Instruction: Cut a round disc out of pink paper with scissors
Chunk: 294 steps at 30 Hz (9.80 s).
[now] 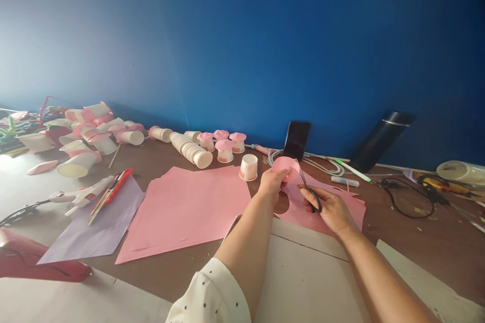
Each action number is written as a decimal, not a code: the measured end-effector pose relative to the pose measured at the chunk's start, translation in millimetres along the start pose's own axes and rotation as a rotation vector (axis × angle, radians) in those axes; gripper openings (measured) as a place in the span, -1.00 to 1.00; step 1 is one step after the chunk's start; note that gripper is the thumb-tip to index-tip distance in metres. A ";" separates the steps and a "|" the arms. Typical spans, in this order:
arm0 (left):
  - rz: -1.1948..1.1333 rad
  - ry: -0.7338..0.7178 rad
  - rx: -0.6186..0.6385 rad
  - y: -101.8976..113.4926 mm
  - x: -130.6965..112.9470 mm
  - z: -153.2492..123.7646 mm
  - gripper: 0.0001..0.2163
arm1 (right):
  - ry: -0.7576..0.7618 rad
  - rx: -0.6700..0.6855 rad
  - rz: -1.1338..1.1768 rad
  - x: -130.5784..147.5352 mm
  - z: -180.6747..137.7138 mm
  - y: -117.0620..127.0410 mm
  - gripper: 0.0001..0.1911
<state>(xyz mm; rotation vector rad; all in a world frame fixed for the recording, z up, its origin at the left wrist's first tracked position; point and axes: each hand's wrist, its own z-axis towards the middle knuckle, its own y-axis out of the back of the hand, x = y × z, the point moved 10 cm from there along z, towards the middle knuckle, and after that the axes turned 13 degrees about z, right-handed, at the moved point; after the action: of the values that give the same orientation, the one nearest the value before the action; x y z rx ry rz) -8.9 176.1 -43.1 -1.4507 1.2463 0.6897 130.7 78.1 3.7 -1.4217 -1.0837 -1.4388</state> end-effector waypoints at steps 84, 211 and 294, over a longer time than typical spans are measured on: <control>0.016 0.013 -0.022 -0.4 1.0 5.2 -0.85 | 0.046 0.023 -0.119 -2.1 2.1 2.0 -0.49; -0.053 -0.053 0.038 -13.5 7.6 13.7 -0.58 | -0.059 -0.157 0.153 -32.7 8.9 18.6 -0.37; -0.144 -0.050 0.041 -13.8 7.0 16.8 -0.57 | -0.032 -0.127 0.050 -15.3 7.5 14.1 -0.41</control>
<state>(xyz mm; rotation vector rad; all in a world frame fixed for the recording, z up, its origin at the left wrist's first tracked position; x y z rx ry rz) 9.5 188.3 -49.5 -1.4652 1.0993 0.5967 146.7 80.9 -11.2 -1.5556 -0.9836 -1.4756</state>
